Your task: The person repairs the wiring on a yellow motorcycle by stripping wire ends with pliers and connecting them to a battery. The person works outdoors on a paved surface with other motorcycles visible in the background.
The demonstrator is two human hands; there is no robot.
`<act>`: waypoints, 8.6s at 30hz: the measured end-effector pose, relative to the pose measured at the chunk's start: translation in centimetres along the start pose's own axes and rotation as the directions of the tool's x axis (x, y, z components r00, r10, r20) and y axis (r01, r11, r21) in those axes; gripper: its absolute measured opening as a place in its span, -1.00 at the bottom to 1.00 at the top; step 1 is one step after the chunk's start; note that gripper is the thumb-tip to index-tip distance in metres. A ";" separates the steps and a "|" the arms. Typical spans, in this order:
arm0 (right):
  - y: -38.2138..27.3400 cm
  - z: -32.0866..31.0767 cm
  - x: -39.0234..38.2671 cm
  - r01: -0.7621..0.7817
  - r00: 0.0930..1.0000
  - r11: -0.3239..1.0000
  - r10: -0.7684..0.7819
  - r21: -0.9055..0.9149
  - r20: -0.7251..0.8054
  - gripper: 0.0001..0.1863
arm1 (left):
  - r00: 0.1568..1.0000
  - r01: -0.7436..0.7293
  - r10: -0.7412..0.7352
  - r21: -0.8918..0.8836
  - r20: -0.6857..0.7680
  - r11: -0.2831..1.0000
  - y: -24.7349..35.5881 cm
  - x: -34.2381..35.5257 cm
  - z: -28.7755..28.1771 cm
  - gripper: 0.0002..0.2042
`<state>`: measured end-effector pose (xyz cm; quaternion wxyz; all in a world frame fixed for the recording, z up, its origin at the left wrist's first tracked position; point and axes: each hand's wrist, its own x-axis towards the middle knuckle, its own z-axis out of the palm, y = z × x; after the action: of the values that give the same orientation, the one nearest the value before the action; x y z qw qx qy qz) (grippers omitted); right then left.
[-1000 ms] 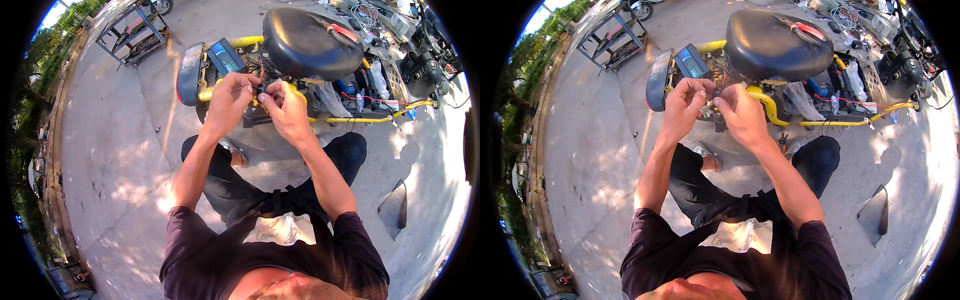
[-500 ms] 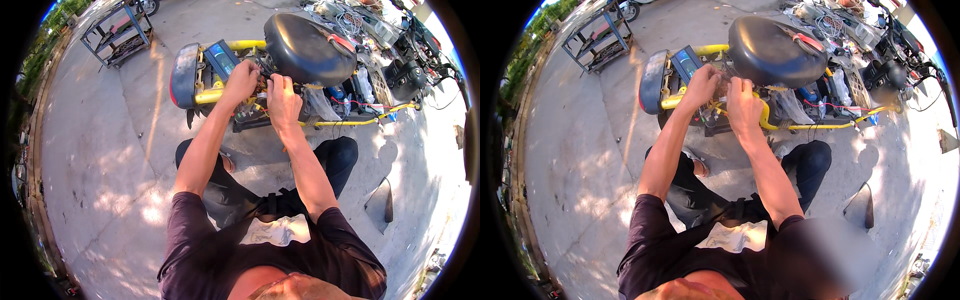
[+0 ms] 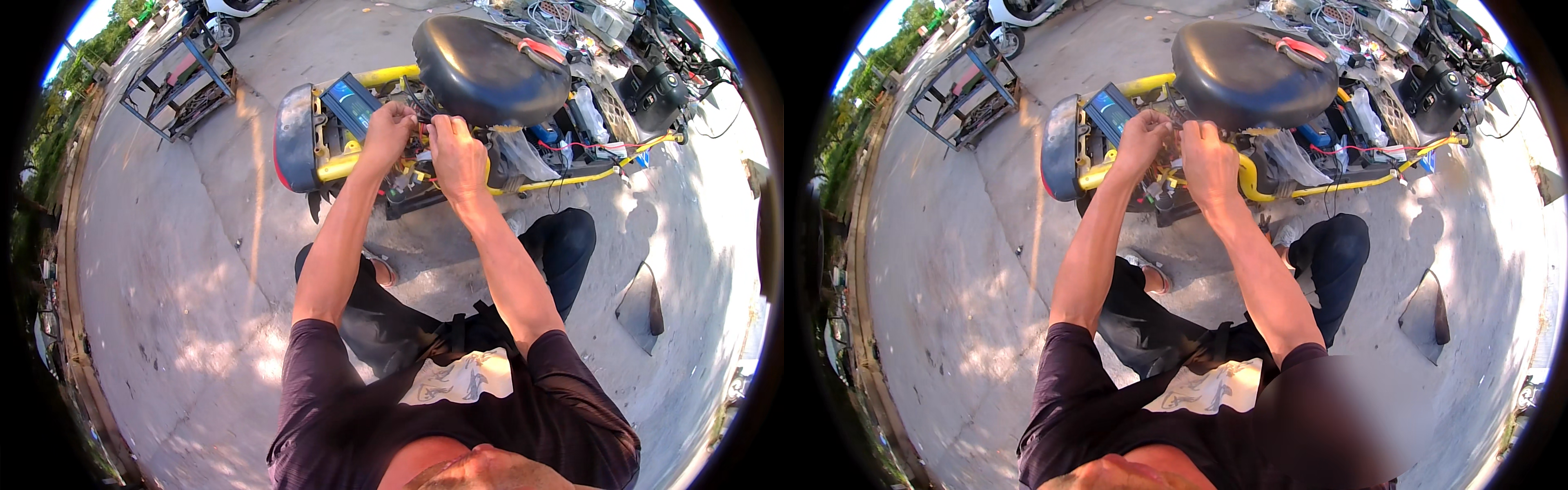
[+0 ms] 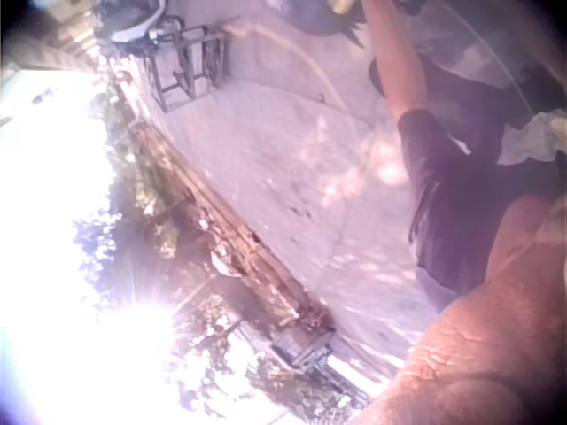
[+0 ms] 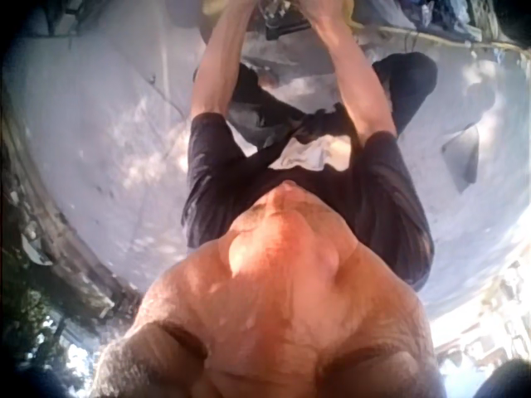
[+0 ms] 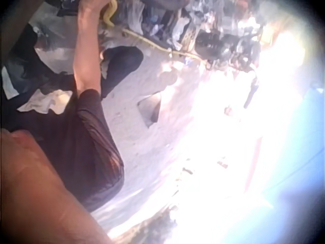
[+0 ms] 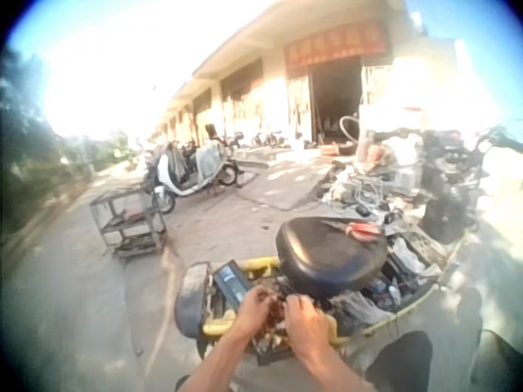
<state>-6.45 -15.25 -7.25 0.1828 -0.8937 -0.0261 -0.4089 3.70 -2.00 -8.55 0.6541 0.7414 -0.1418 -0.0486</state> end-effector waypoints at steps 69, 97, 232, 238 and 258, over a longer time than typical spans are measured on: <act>3.5 4.0 1.1 -0.388 0.904 0.684 0.154 0.618 0.398 -0.76 | 0.922 -0.290 -0.031 0.744 0.385 0.602 9.5 -0.3 -3.6 -0.55; 2.5 4.1 1.7 -0.531 0.826 0.694 0.295 0.487 0.481 -0.72 | 0.985 -0.043 -0.093 0.729 0.146 0.684 9.4 -2.8 -1.8 -0.38; 2.0 4.6 0.8 -0.617 0.784 0.482 0.448 0.622 0.431 -0.71 | 0.924 0.063 -0.276 0.607 0.264 0.792 11.8 -1.7 -1.6 -0.51; 1.9 4.6 0.9 -0.589 0.808 0.529 0.413 0.611 0.421 -0.77 | 0.903 0.147 -0.312 0.471 0.296 0.870 12.1 -2.1 -1.3 -0.36; 2.9 4.7 0.0 -0.536 0.844 0.509 0.330 0.674 0.422 -0.77 | 0.985 0.060 -0.151 0.671 0.079 0.739 10.7 0.8 0.6 -0.60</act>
<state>-2.48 -16.28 -10.96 0.6386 -0.7465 0.0059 -0.1871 2.76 -3.88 1.99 0.3319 0.9281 -0.1491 -0.0791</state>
